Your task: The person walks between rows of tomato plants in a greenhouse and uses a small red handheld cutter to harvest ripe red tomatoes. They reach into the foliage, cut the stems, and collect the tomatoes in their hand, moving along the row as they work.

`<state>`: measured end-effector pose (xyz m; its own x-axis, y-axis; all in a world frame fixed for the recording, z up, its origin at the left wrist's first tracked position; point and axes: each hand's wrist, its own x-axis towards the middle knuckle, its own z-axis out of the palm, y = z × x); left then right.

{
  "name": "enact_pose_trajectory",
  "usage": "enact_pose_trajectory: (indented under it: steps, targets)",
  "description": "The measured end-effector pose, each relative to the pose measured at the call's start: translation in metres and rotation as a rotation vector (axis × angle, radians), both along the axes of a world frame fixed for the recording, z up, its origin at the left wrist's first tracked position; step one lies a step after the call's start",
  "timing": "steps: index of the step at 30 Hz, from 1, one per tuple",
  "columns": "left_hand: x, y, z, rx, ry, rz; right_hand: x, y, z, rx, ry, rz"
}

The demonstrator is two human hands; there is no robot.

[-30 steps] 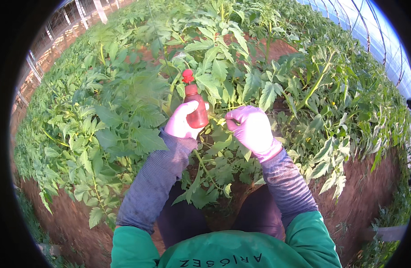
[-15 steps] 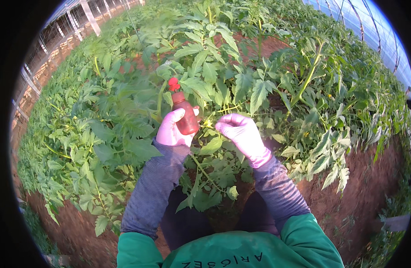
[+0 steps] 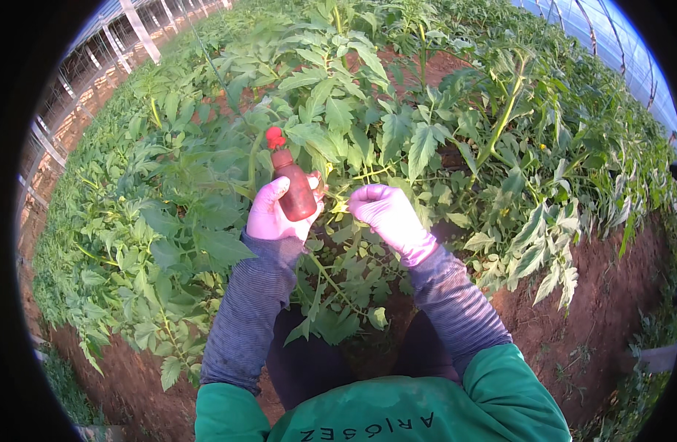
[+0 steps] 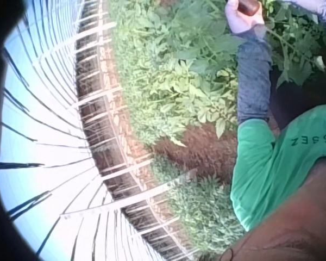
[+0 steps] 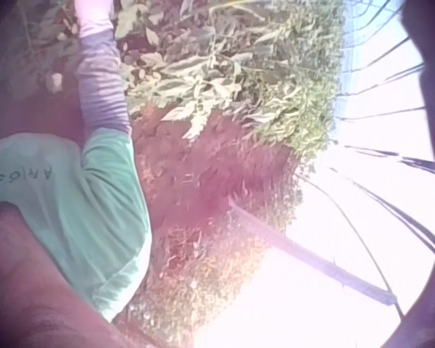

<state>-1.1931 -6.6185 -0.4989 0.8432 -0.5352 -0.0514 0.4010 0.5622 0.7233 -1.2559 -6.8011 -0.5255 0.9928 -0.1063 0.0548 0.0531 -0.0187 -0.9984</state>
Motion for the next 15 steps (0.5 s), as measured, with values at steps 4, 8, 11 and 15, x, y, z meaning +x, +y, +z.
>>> enact_pose_trajectory:
  steps: [4, 8, 11, 15]
  targets:
    - [-0.006, 0.002, 0.006, 0.059, 0.004, 0.005, -0.009, -0.009, 0.000, 0.130, -0.118, -0.106]
    - [-0.005, 0.010, 0.007, 0.157, -0.113, -0.012, -0.055, -0.040, 0.035, -1.278, -0.029, 0.216]
    - [0.001, 0.006, 0.002, 0.115, -0.107, -0.058, -0.048, -0.013, 0.044, -0.789, -0.590, -0.131]
    - [-0.003, -0.005, 0.005, 0.077, -0.001, -0.090, -0.029, 0.040, 0.044, -0.549, -0.561, -0.128]
